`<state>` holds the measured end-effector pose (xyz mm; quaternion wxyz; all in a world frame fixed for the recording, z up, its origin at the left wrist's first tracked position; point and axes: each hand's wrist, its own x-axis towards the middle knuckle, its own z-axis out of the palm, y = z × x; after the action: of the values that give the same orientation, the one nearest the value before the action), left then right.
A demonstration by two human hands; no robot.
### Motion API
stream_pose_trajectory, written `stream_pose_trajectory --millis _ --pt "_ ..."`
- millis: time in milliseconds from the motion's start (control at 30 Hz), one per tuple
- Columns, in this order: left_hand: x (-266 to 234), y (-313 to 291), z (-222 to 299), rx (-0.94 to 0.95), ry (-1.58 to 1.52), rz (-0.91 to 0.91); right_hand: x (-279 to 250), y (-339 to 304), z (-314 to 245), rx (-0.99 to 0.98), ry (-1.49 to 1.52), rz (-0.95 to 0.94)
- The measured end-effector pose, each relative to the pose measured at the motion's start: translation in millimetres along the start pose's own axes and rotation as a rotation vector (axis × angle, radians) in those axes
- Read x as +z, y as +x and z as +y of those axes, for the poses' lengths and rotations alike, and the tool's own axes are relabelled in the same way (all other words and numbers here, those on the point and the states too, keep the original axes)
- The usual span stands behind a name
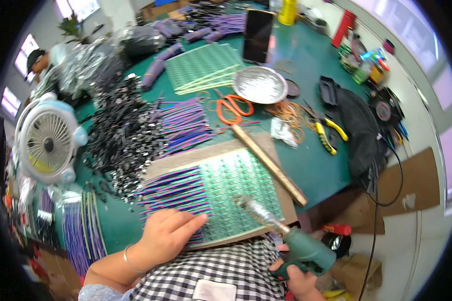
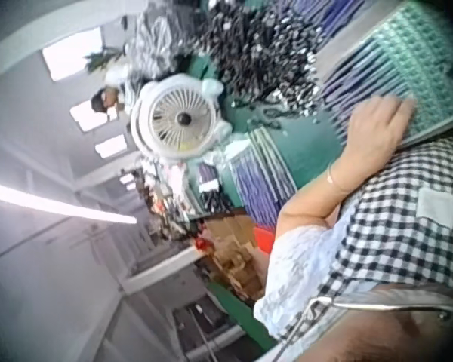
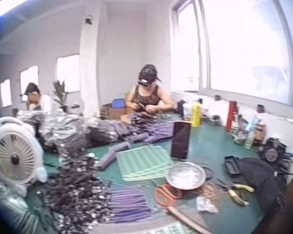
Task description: The person aligns colored ribbon cables onto circuit boards and solders them in place using a soldering gun.
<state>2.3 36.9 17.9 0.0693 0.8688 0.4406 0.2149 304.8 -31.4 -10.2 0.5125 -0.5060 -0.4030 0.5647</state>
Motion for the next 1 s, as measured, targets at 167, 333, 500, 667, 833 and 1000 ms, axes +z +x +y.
stream_pose_trajectory --millis 167,333,500,667,833,1000 --pt "4.9 0.9 7.3 -0.008 0.030 0.019 -20.4 -36.6 -9.2 0.134 -0.141 -0.058" --pt "20.2 0.9 10.7 -0.013 -0.070 0.029 -10.1 -32.4 -11.0 0.096 -0.266 -0.063" --pt "21.7 -2.5 12.3 -0.056 -0.104 0.011 -9.7 -30.2 -13.2 0.168 -0.265 -0.112" --pt "21.0 -1.9 11.0 -0.059 -0.090 0.008 -8.4 -32.2 -17.8 0.242 -0.273 -0.146" --pt "21.2 0.2 9.6 -0.061 -0.091 -0.003 -6.4 -28.1 -22.3 0.297 -0.282 -0.179" --pt "22.9 -1.9 7.8 -0.073 -0.106 0.017 -5.6 -26.4 -26.8 0.359 -0.292 -0.214"
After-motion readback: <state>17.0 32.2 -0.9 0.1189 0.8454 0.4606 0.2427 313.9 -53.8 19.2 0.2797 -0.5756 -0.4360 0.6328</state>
